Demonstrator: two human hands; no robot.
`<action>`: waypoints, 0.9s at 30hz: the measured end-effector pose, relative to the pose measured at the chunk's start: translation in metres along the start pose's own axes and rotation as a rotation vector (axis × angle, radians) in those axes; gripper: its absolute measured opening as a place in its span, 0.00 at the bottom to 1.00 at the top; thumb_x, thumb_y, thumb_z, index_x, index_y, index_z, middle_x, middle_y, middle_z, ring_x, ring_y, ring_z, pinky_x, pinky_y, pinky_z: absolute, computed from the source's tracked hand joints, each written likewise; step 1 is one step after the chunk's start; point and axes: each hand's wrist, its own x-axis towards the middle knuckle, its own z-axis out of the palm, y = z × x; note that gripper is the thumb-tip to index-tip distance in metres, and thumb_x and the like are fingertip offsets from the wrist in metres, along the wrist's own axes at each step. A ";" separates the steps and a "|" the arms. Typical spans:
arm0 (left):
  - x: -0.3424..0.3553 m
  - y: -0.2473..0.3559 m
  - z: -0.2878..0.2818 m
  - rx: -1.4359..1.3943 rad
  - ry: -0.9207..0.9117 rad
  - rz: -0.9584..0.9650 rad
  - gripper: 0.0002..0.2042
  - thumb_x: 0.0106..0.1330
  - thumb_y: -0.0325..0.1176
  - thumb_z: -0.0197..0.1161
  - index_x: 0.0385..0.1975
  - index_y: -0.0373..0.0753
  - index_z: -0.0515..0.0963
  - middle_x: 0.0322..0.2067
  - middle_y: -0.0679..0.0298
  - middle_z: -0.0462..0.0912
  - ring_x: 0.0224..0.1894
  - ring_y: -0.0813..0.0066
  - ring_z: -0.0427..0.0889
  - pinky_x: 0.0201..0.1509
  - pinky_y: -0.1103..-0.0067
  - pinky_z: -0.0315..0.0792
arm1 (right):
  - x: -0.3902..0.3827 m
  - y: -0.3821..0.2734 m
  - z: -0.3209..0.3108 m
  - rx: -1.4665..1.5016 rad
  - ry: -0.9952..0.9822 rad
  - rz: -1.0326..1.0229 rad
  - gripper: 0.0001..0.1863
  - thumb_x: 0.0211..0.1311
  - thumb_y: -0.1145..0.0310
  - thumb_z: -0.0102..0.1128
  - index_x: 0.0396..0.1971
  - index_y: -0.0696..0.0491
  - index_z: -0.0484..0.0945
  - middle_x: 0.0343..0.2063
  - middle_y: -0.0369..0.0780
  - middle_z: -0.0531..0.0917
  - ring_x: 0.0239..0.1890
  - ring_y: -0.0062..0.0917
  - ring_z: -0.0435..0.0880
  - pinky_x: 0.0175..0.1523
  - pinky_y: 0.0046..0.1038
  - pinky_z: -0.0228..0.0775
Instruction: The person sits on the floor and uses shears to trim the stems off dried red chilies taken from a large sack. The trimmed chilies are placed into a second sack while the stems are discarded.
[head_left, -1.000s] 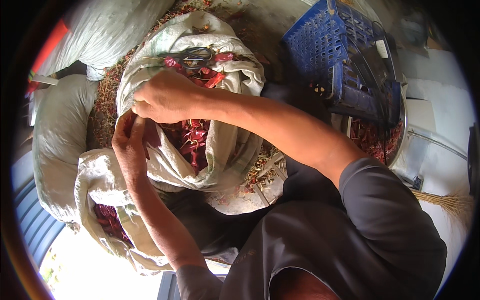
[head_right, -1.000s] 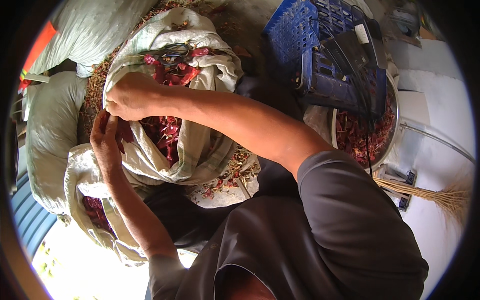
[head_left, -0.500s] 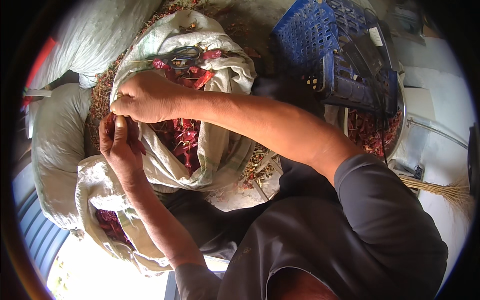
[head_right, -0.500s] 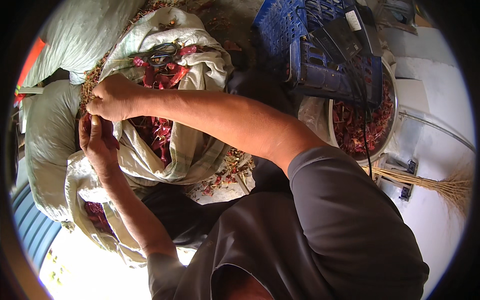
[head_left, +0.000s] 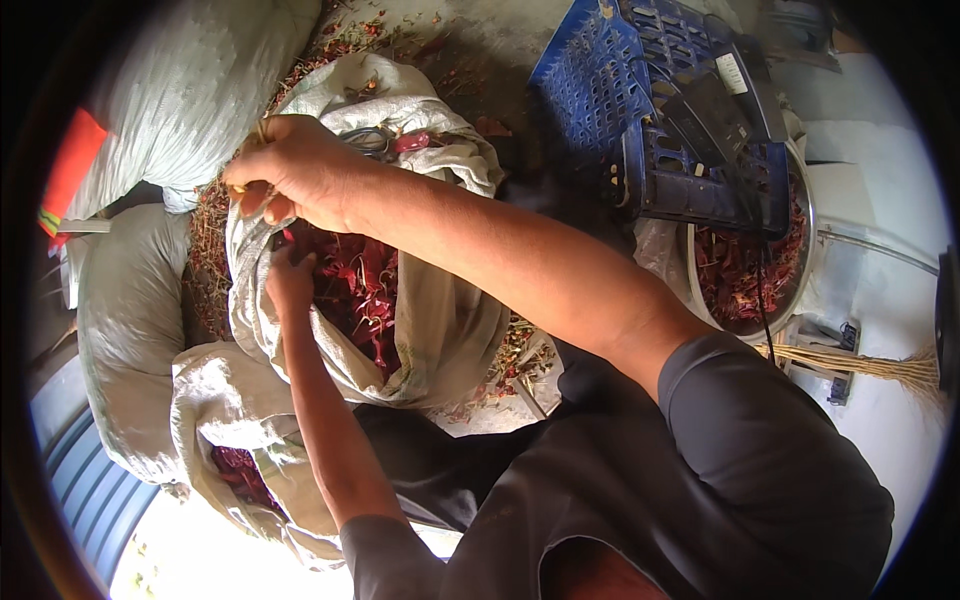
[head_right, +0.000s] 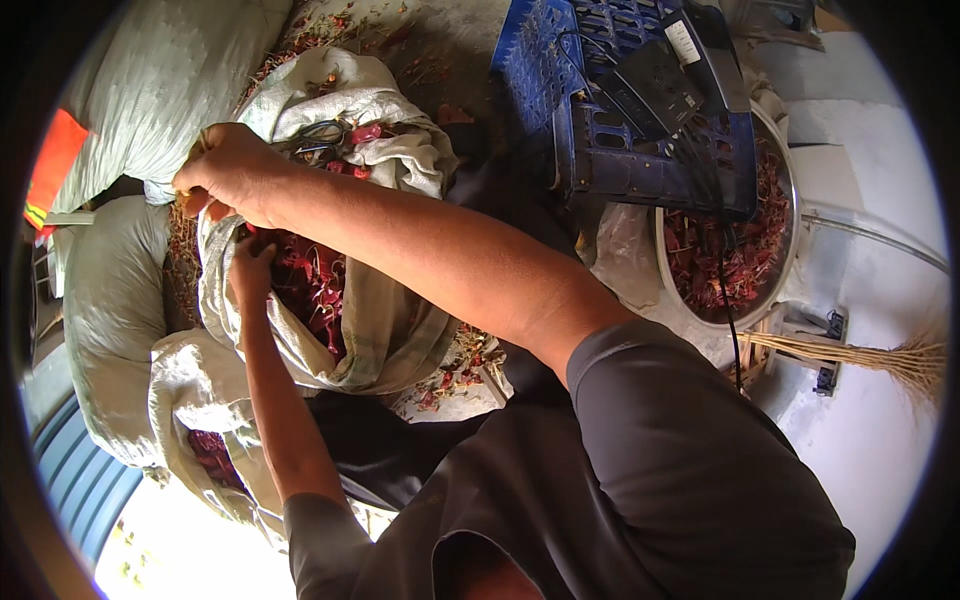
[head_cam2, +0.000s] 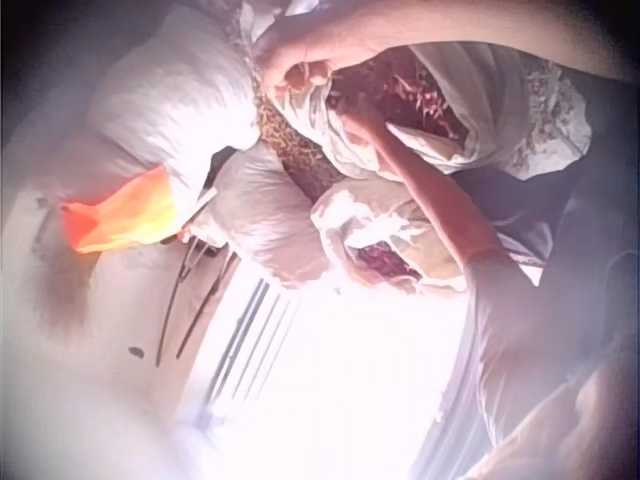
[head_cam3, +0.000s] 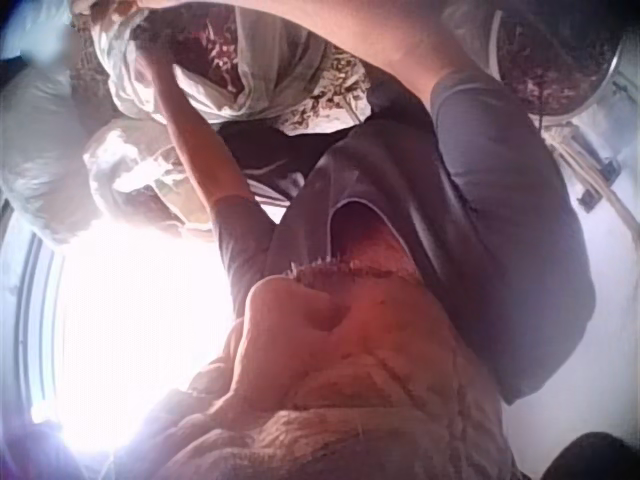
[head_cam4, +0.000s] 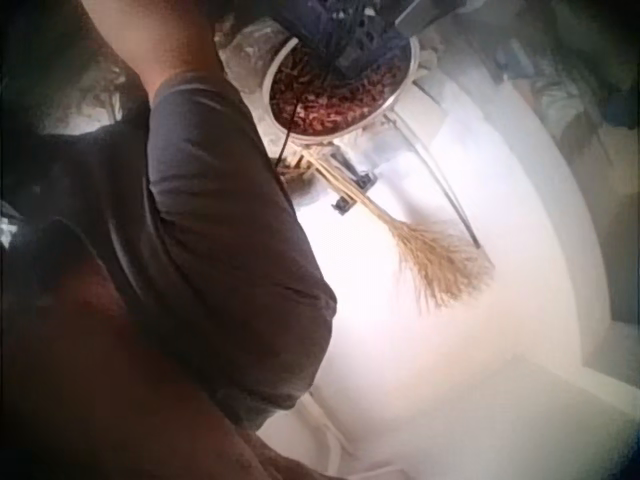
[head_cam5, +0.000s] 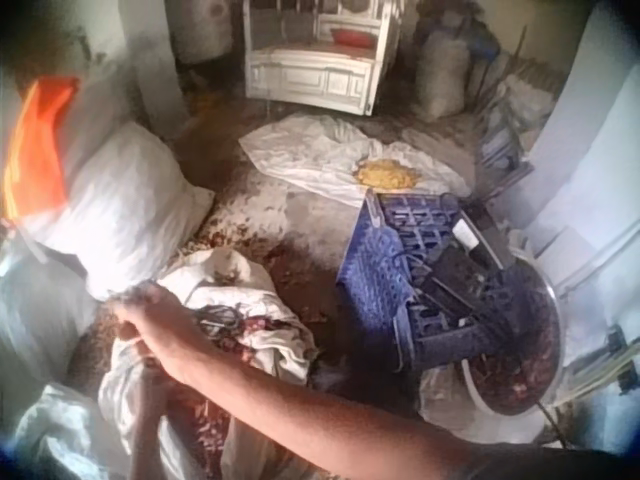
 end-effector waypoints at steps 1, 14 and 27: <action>-0.001 0.003 0.003 0.040 -0.005 -0.024 0.20 0.57 0.39 0.68 0.47 0.36 0.80 0.41 0.52 0.85 0.44 0.56 0.84 0.50 0.67 0.74 | 0.000 0.000 -0.003 -0.044 0.014 0.013 0.09 0.59 0.71 0.63 0.35 0.59 0.74 0.29 0.43 0.81 0.28 0.23 0.84 0.22 0.22 0.70; -0.058 0.065 -0.094 -1.079 -0.022 -0.306 0.11 0.63 0.22 0.61 0.45 0.38 0.77 0.31 0.67 0.82 0.23 0.88 0.68 0.23 0.88 0.61 | -0.009 0.017 -0.022 -1.500 -0.069 -0.113 0.24 0.62 0.53 0.58 0.22 0.61 0.82 0.21 0.53 0.82 0.24 0.46 0.83 0.34 0.44 0.75; -0.083 0.101 -0.125 -0.924 -0.119 -0.064 0.09 0.65 0.28 0.60 0.42 0.33 0.76 0.21 0.71 0.71 0.18 0.88 0.65 0.15 0.86 0.60 | -0.016 0.045 -0.005 -1.261 -0.214 -0.337 0.15 0.56 0.61 0.61 0.23 0.61 0.77 0.18 0.54 0.78 0.25 0.49 0.82 0.32 0.44 0.72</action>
